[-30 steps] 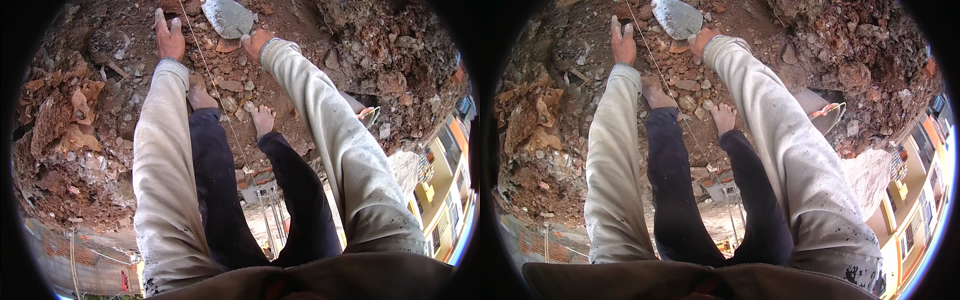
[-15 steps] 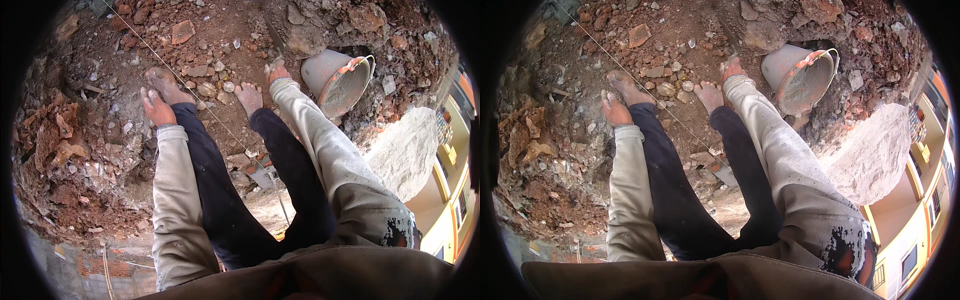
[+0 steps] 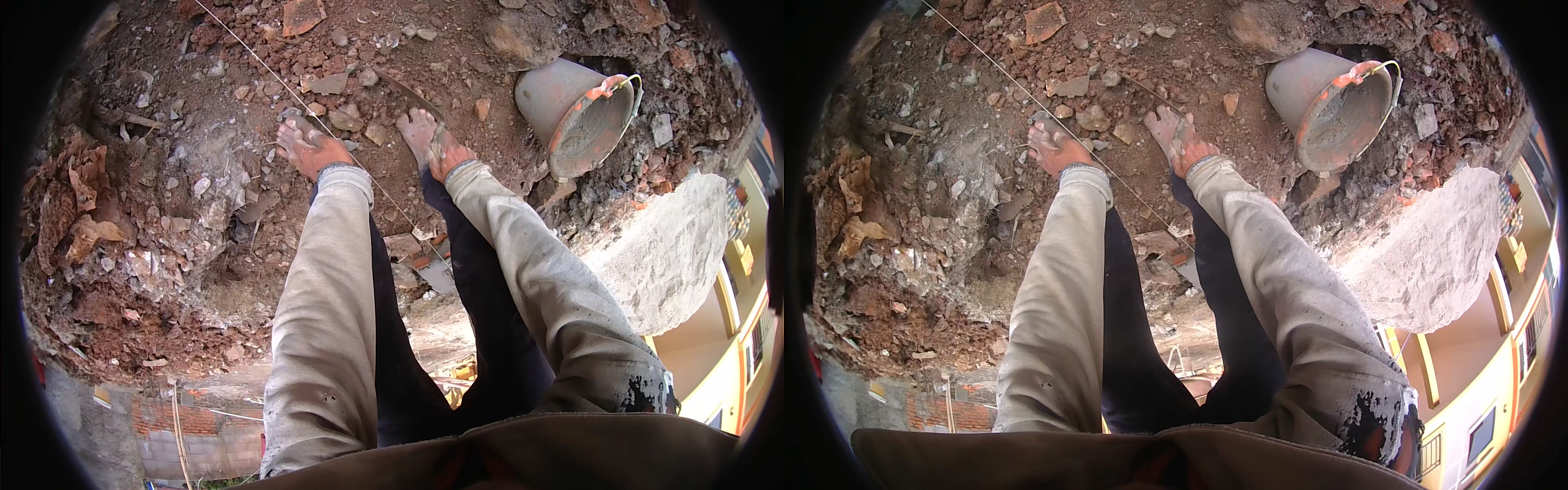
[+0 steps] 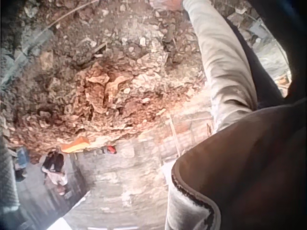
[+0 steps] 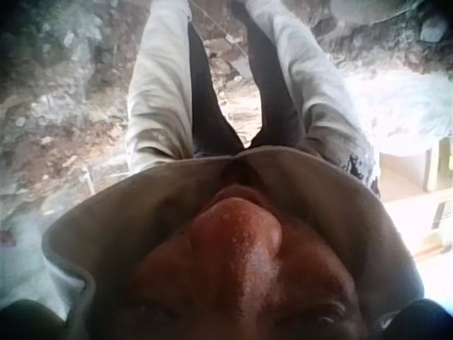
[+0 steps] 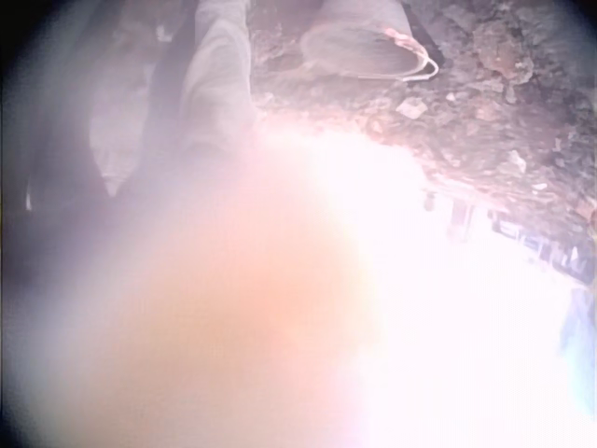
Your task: The person lays red bricks in a straight line on the ground, using a trowel to spread cement mortar between them. They repeatedly scoop mortar from a bucket, apply it to the trench, place bricks, and tap them into alignment.
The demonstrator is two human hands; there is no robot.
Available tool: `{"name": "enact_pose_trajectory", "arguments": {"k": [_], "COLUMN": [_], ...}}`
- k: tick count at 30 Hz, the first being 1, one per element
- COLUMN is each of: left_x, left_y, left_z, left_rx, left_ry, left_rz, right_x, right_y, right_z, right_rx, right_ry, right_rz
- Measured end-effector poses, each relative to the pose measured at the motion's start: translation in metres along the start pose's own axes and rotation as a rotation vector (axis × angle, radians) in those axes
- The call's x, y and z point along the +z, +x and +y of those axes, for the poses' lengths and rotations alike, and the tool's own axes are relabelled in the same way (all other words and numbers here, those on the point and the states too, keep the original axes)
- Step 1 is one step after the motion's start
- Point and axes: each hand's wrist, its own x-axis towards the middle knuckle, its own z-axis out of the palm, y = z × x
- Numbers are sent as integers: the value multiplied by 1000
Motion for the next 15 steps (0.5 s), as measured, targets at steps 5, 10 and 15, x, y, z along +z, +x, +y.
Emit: {"name": "enact_pose_trajectory", "arguments": {"k": [5, 10, 15], "left_x": [-27, -26, -22], "left_y": [-16, -7, -5], "left_z": [38, 19, -11], "left_rx": [-653, -621, -534], "left_ry": [-357, -512, -519], "left_rz": [-432, -587, -688], "right_x": [-89, -45, -56], "right_y": [67, 54, 23], "right_z": [-46, -34, -20], "right_rx": [334, 233, 45], "right_ry": [290, 67, 265], "right_rz": [412, -25, 323]}}
